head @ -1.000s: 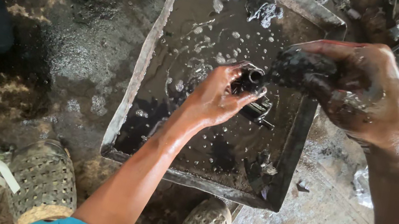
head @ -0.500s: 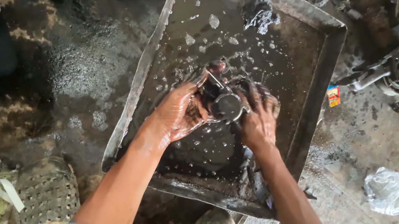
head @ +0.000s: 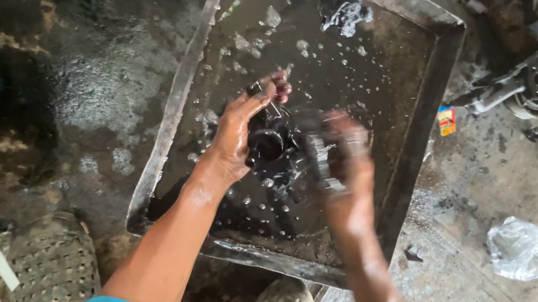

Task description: The person scrubs a cylindrical mechanical part and a smaller metal component with a dark cloth inside a rectangular metal tray filled with dark liquid. The person repeatedly rubs the surfaces of the parts, dips them into the liquid, and squeezes the cloth to remove grime.

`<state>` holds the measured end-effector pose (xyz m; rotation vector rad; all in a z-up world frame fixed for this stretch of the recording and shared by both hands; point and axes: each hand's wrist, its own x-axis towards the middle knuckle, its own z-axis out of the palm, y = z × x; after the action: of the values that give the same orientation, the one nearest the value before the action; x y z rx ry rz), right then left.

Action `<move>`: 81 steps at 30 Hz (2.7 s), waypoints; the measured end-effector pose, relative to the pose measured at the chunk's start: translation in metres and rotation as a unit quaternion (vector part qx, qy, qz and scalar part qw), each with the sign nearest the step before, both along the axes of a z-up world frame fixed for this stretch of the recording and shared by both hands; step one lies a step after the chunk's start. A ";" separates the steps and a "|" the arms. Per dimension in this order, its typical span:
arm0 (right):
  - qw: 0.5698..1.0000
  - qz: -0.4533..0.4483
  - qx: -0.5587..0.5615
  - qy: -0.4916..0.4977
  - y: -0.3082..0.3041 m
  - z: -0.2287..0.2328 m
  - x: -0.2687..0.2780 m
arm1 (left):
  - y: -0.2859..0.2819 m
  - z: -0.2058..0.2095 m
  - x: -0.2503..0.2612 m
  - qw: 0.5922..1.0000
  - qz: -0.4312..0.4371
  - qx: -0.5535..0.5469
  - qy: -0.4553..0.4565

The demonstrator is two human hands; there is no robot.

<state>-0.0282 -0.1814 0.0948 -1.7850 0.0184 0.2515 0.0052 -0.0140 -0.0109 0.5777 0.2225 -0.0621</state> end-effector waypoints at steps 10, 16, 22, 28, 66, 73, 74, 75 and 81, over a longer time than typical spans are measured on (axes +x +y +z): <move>0.957 0.083 -0.223 -0.165 0.037 -0.017 0.004 | -0.003 0.031 -0.029 0.899 -0.160 0.294 0.283; 0.912 0.099 -0.272 -0.291 0.041 -0.011 -0.015 | -0.016 0.009 -0.027 0.971 0.007 0.124 0.206; 0.943 0.002 -0.214 -0.256 0.030 -0.017 -0.014 | -0.042 -0.025 -0.034 0.965 0.062 0.147 0.209; 0.943 -0.002 -0.236 -0.233 0.024 -0.034 0.001 | -0.046 -0.032 -0.036 0.991 0.059 0.058 0.106; 0.947 0.125 -0.217 -0.203 0.004 -0.031 0.027 | -0.035 0.012 -0.030 0.980 -0.003 0.181 0.088; 0.826 0.297 -0.401 -0.262 -0.042 -0.031 0.054 | -0.006 0.001 -0.019 0.962 -0.060 0.264 0.034; 0.777 0.308 -0.450 -0.315 -0.046 -0.037 0.056 | -0.004 0.004 -0.017 0.951 -0.063 0.296 0.062; 0.802 0.272 -0.465 -0.257 -0.050 -0.045 0.052 | -0.004 0.006 -0.019 0.938 -0.071 0.327 0.094; 0.827 0.168 -0.443 -0.302 -0.054 -0.097 0.022 | 0.010 0.016 -0.018 0.974 -0.095 0.201 0.046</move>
<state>-0.0066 -0.2351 -0.0025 -2.7291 -0.7540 -0.1246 -0.0130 -0.0042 0.0050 0.9999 0.2707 -0.2332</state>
